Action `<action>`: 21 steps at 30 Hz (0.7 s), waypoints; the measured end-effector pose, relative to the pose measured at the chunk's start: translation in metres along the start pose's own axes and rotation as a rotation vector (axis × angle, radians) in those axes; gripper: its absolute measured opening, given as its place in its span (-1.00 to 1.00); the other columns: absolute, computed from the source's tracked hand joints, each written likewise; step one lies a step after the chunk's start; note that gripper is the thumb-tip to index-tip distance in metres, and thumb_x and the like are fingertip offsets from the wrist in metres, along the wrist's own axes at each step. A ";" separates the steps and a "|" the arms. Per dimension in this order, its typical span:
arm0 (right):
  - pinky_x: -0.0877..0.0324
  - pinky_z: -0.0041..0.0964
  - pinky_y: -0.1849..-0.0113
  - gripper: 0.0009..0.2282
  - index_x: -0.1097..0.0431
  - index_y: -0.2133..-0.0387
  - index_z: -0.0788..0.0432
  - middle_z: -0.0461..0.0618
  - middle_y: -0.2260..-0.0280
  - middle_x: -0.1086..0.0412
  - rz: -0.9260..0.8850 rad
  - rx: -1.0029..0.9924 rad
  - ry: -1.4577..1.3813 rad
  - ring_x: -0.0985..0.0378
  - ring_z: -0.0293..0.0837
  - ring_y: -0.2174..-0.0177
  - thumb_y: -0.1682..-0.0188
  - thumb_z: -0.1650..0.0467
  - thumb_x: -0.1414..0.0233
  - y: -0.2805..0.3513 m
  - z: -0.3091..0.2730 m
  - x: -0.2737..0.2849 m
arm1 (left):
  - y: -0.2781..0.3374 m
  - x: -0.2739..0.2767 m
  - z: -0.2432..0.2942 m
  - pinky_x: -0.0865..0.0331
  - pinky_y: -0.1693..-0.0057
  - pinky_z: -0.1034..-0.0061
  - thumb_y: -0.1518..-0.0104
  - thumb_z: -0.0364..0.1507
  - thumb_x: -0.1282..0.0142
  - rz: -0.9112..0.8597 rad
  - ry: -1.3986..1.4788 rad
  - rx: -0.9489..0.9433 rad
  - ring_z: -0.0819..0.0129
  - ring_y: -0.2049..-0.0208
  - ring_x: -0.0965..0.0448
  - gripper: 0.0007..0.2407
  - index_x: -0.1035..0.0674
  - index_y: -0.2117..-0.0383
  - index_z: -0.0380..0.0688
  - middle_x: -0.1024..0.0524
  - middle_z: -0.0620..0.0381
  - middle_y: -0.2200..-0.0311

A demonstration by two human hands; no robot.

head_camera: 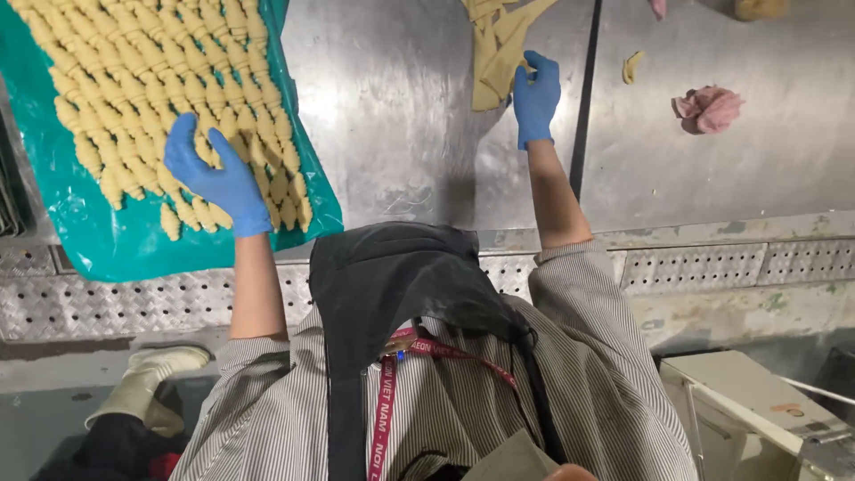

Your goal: Rolling triangular pieces of dough into croissant shapes.

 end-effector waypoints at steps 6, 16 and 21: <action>-0.45 -0.12 0.16 -0.63 -0.51 0.19 0.26 0.15 0.21 -0.42 0.083 -0.044 0.171 -0.54 0.06 0.22 0.15 0.27 -0.36 -0.038 -0.014 -0.016 | 0.021 -0.078 0.082 -0.28 -0.27 0.23 -0.27 -0.56 -0.20 -0.185 0.150 -0.120 0.03 -0.11 -0.44 -0.79 -0.57 -0.01 -0.24 -0.53 -0.04 -0.01; -0.48 -0.24 0.26 -0.66 -0.40 0.29 0.21 0.02 0.35 -0.48 -0.003 -0.190 -0.156 -0.56 -0.13 0.34 0.25 0.38 -0.37 -0.029 -0.084 -0.029 | 0.059 -0.160 0.130 -0.38 -0.23 0.35 -0.24 -0.53 -0.17 -0.515 0.474 -0.073 0.16 -0.08 -0.55 -0.76 -0.56 -0.04 -0.19 -0.56 0.02 0.02; -0.50 -0.37 0.22 -0.69 -0.35 0.08 0.24 0.01 0.26 -0.48 -0.357 -0.340 -0.757 -0.56 -0.22 0.28 0.06 0.52 -0.27 0.007 -0.163 -0.021 | 0.077 -0.223 0.138 -0.39 -0.27 0.46 -0.26 -0.48 -0.12 -0.879 1.069 0.449 0.29 -0.16 -0.53 -0.65 -0.43 -0.16 -0.23 -0.50 0.08 -0.12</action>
Point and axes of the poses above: each hand's wrist, its own y-axis away from the middle knuckle, its own x-axis out of the back of the hand, z = x × y, the point moved 7 cm from there along -y, towards the middle knuckle
